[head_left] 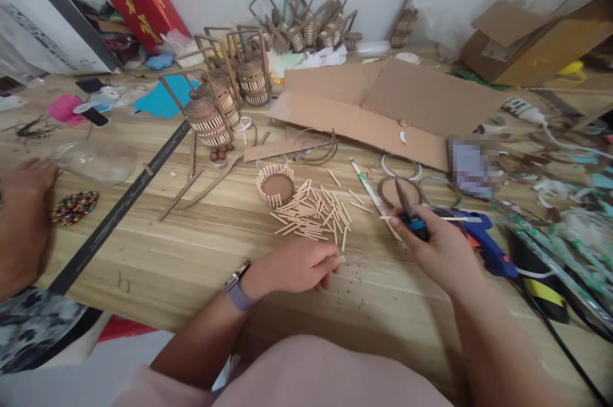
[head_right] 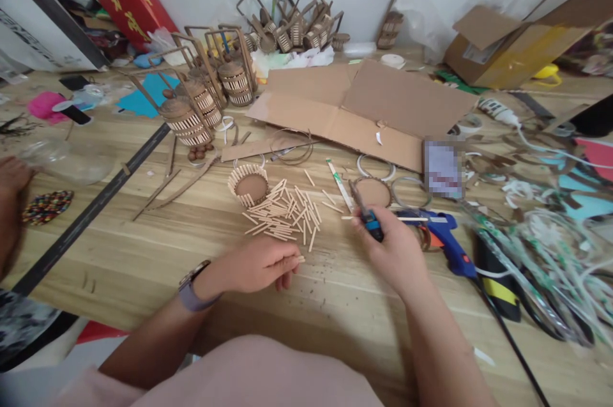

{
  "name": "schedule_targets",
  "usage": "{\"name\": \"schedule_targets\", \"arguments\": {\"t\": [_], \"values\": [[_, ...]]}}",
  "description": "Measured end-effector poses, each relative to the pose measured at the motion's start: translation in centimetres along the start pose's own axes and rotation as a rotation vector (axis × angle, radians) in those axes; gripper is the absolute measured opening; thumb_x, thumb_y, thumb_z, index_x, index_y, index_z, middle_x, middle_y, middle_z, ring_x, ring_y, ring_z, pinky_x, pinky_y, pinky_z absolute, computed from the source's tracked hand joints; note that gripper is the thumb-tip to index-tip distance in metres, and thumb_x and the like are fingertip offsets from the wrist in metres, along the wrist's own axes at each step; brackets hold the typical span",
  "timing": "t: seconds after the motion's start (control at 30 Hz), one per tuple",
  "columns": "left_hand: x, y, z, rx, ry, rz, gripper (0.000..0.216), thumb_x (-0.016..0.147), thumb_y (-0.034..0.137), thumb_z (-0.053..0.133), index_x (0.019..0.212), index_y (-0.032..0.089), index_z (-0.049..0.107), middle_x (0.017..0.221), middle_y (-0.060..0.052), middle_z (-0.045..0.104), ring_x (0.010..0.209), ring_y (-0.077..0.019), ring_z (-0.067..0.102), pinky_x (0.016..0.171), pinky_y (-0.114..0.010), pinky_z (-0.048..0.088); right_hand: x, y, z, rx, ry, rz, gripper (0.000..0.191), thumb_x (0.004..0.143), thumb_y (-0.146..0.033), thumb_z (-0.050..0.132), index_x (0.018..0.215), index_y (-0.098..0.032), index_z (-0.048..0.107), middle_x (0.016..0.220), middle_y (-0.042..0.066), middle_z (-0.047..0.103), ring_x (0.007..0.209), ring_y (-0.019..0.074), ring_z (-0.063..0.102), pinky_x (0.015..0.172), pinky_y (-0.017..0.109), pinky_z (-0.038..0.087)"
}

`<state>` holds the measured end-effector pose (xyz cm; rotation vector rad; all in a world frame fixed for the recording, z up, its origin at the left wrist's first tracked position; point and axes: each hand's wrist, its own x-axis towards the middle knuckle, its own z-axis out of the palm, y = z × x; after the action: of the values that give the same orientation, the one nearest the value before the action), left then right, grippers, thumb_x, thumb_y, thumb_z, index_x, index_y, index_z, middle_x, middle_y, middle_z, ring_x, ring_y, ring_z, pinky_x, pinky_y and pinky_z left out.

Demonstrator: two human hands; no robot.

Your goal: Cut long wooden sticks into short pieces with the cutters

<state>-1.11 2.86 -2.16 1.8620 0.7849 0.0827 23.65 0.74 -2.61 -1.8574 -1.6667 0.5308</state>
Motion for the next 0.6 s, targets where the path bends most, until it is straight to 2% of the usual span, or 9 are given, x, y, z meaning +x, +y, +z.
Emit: {"name": "schedule_targets", "arguments": {"t": [0.07,0.13,0.2,0.23,0.33,0.47,0.6], "values": [[0.2,0.0,0.3,0.085,0.075,-0.033,0.030,0.098,0.029,0.037,0.073,0.019,0.051,0.069,-0.001,0.066,0.065,-0.0141,0.062,0.064,-0.024,0.041,-0.1,0.0,0.4,-0.026,-0.016,-0.038,0.025,0.080,-0.043,0.052,0.086,-0.021,0.063,0.076,0.006,0.070,0.070,0.0251,0.065,0.064,0.035,0.049],[0.3,0.0,0.4,0.137,0.255,-0.053,0.030,0.098,0.030,0.036,0.076,0.019,0.052,0.076,-0.002,0.067,0.074,-0.0168,0.063,0.070,-0.026,0.042,-0.4,-0.2,0.7,-0.028,-0.054,-0.085,0.024,0.082,-0.041,0.050,0.088,-0.022,0.063,0.078,0.006,0.072,0.071,0.0244,0.066,0.063,0.034,0.050],[0.4,0.2,0.5,0.060,0.395,-0.069,0.030,0.099,0.033,0.034,0.080,0.019,0.053,0.080,-0.003,0.069,0.077,-0.0173,0.064,0.072,-0.027,0.044,-0.8,-0.8,0.9,-0.015,-0.117,-0.129,0.022,0.085,-0.040,0.049,0.089,-0.022,0.061,0.076,0.004,0.071,0.068,0.0220,0.065,0.061,0.031,0.049],[0.4,0.2,0.6,-0.030,0.419,-0.076,0.029,0.099,0.034,0.034,0.082,0.019,0.052,0.082,-0.004,0.069,0.076,-0.0166,0.065,0.071,-0.027,0.045,-1.0,-1.2,0.9,-0.003,-0.153,-0.151,0.020,0.086,-0.039,0.049,0.090,-0.023,0.060,0.075,0.003,0.070,0.066,0.0207,0.064,0.060,0.030,0.049],[0.7,0.4,1.1,-0.271,0.359,-0.062,0.030,0.099,0.037,0.035,0.082,0.019,0.051,0.084,-0.004,0.071,0.073,-0.0149,0.067,0.068,-0.025,0.048,-1.6,-2.4,1.2,0.054,-0.267,-0.212,0.013,0.089,-0.035,0.050,0.091,-0.024,0.057,0.076,0.001,0.069,0.067,0.0179,0.064,0.061,0.027,0.050],[1.1,0.4,1.9,-0.327,0.264,-0.034,0.030,0.097,0.040,0.038,0.084,0.018,0.054,0.081,-0.005,0.070,0.075,-0.0163,0.067,0.070,-0.026,0.049,-2.2,-3.4,1.7,0.137,-0.388,-0.248,0.011,0.089,-0.027,0.051,0.099,-0.024,0.054,0.092,0.003,0.073,0.078,0.0171,0.069,0.069,0.026,0.052],[1.2,0.4,2.4,-0.367,0.208,-0.061,0.024,0.097,0.034,0.040,0.086,0.017,0.054,0.077,-0.004,0.069,0.072,-0.0160,0.067,0.070,-0.026,0.050,-2.5,-3.3,2.2,0.179,-0.396,-0.245,0.018,0.087,-0.022,0.050,0.104,-0.025,0.050,0.097,0.004,0.074,0.087,0.0183,0.071,0.075,0.028,0.054]]}}
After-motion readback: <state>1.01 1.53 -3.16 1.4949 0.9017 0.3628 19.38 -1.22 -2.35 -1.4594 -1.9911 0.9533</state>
